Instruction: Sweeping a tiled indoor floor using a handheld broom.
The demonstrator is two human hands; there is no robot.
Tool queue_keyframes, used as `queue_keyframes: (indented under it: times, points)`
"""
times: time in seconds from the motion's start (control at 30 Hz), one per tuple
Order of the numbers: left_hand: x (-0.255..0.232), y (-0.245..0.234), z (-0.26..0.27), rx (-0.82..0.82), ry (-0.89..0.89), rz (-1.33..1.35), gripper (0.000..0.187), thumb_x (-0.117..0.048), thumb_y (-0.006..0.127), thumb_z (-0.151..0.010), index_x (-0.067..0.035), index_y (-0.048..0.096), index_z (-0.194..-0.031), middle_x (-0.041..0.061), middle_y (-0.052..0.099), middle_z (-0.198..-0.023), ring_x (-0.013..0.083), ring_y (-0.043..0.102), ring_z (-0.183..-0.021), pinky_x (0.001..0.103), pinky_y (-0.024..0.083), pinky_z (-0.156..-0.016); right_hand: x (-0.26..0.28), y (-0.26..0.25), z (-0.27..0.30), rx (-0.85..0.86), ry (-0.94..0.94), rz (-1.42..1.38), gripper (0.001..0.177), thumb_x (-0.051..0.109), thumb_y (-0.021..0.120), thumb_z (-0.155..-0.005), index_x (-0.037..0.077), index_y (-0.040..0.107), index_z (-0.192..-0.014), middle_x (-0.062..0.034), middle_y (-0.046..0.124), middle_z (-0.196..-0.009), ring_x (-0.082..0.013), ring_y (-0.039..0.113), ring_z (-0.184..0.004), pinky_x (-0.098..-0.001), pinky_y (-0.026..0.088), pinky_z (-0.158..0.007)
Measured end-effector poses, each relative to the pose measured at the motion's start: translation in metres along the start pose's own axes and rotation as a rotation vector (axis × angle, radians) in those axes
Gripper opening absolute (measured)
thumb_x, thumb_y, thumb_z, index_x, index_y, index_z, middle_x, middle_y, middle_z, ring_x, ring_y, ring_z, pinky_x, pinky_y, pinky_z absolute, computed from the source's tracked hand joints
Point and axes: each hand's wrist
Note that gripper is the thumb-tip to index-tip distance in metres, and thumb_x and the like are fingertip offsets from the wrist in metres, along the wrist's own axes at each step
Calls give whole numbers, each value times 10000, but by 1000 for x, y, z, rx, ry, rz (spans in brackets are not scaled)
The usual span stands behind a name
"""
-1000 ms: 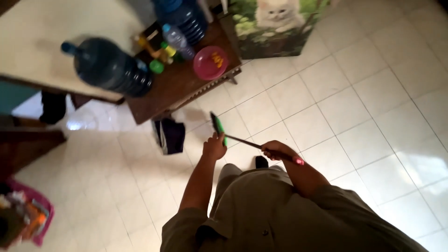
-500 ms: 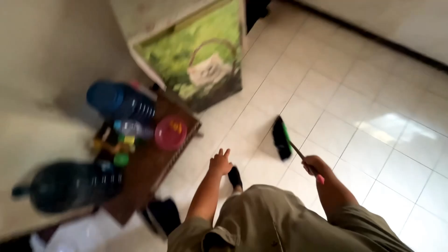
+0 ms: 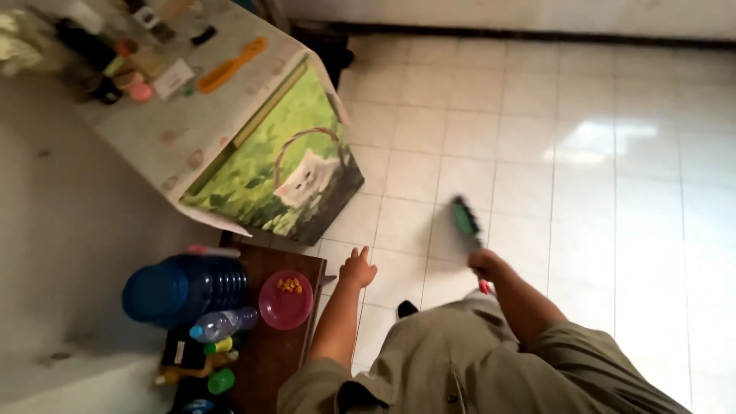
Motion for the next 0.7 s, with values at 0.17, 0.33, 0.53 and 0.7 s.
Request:
queue_keyframes:
  times: [0.17, 0.33, 0.53, 0.7]
  points:
    - [-9, -23, -21, 47, 69, -10, 796, -397, 640, -928, -219, 296, -1623, 161, 258, -1689, 365, 467, -1420, 500, 430, -1138, 19, 48, -2, 18, 62, -56, 248, 182, 597, -943, 93, 565, -714, -65, 520, -596, -189, 447, -485, -341, 338, -438]
    - [-7, -17, -54, 84, 70, 22, 809, -421, 635, -942, -235, 240, -1623, 113, 171, -1714, 384, 400, -1448, 522, 407, -1138, 62, 57, 10, 305, -293, -254, 198, 157, 630, -938, 29, 593, -791, -49, 548, -585, -136, 467, -463, -294, 344, -395]
    - [-17, -33, -67, 19, 44, 19, 805, -404, 653, -950, -238, 259, -1632, 155, 208, -1699, 365, 363, -1503, 507, 398, -1168, 110, 58, -10, 224, 24, -200, 147, 142, 622, -965, 54, 563, -863, -31, 588, -641, -116, 493, -467, -266, 355, -393]
    - [-49, -91, -88, 68, -69, -28, 811, -401, 603, -976, -269, 190, -1662, 131, 208, -1706, 383, 387, -1478, 517, 402, -1163, 99, -43, -84, 550, -433, -469, 321, 278, 630, -884, -17, 647, -1007, -128, 637, -680, -201, 547, -481, -318, 428, -401]
Point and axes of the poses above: each hand's wrist, its own z-axis away from the middle knuckle, its own y-axis out of the palm, x = y × z
